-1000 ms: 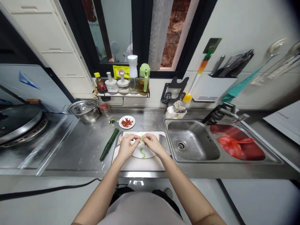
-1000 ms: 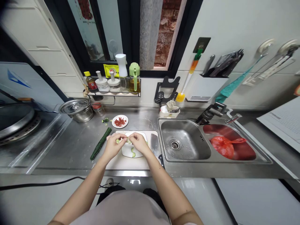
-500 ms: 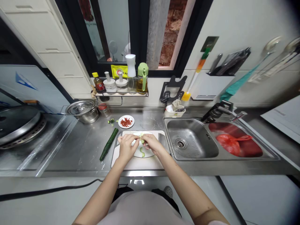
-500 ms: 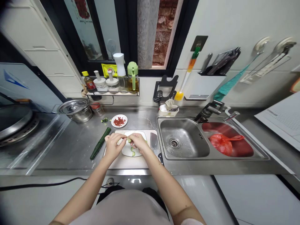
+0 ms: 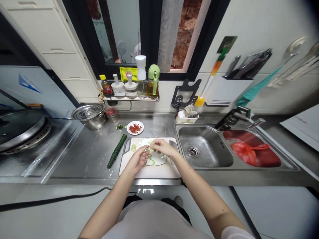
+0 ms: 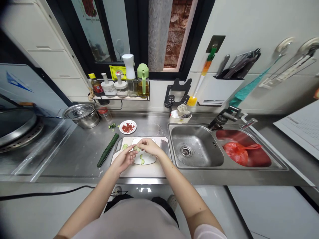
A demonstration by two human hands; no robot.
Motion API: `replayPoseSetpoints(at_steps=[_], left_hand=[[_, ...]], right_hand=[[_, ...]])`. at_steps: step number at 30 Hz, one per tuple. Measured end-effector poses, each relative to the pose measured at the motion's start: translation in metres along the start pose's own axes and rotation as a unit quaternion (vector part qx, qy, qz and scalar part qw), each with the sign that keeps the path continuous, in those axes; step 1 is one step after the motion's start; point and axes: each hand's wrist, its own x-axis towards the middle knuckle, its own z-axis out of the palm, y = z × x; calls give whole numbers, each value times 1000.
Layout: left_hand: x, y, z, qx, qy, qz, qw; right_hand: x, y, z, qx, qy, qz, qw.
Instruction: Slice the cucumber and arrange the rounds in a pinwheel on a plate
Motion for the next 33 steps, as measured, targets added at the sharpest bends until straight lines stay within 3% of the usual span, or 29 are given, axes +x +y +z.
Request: replayPoseSetpoints(at_steps=[8, 14, 20, 23, 28, 33], left_hand=[[9, -1, -9, 14, 27, 14, 999], [19, -15, -18, 136, 47, 116, 983], [36, -40, -33, 213, 45, 158, 963], [42, -52, -41, 300, 72, 161, 937], [43, -57, -42, 466, 121, 148, 864], [41, -56, -36, 540, 131, 135, 820]], right_hand=[[10, 23, -3, 7, -44, 33, 998], [10, 42, -3, 13, -49, 51, 997], [18, 74, -3, -52, -36, 22, 998], [20, 89, -2, -118, -19, 2, 993], [20, 104, 3, -228, 15, 0, 974], [19, 109, 9, -280, 30, 10, 959]])
